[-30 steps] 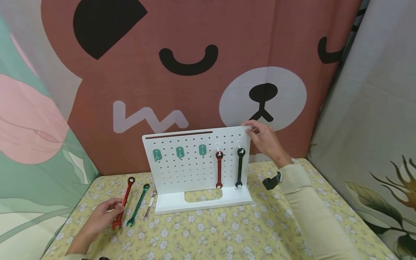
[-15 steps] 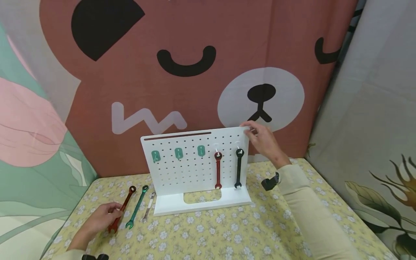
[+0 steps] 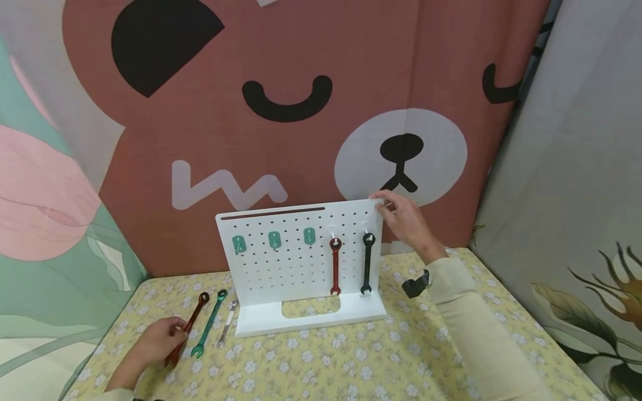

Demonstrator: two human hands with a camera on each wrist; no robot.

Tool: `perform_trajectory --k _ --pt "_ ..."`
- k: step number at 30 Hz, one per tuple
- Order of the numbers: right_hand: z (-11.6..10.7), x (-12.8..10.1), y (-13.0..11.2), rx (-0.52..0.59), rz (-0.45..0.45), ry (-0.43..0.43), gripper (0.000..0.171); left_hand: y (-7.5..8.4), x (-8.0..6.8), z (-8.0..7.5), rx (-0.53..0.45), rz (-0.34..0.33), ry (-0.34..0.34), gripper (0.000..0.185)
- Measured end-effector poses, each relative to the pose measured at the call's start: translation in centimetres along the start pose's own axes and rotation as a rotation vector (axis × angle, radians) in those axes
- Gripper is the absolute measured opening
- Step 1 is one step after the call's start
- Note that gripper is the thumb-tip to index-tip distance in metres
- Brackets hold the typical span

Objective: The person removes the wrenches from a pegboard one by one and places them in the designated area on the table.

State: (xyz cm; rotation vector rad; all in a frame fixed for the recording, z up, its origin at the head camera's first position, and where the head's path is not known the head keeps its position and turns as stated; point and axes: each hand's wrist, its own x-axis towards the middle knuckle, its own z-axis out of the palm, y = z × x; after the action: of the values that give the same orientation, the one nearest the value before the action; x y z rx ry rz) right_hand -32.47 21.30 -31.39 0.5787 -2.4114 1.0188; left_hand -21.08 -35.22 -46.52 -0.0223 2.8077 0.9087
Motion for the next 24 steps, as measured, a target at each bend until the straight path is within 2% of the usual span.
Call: perform_trajectory --k 8,17,24 --pt "0.0 -0.1 -0.1 0.006 -0.027 0.006 0.025 0.2 -0.4 0.2 0.071 -0.008 0.027 0.015" --pt "0.1 -0.1 -0.1 0.009 -0.031 0.009 0.025 1.0 -0.6 0.4 0.172 -0.041 0.016 0.009" --pt "0.0 -0.1 -0.2 0.003 -0.025 0.003 0.025 1.6 -0.6 0.4 0.163 -0.069 0.017 0.006"
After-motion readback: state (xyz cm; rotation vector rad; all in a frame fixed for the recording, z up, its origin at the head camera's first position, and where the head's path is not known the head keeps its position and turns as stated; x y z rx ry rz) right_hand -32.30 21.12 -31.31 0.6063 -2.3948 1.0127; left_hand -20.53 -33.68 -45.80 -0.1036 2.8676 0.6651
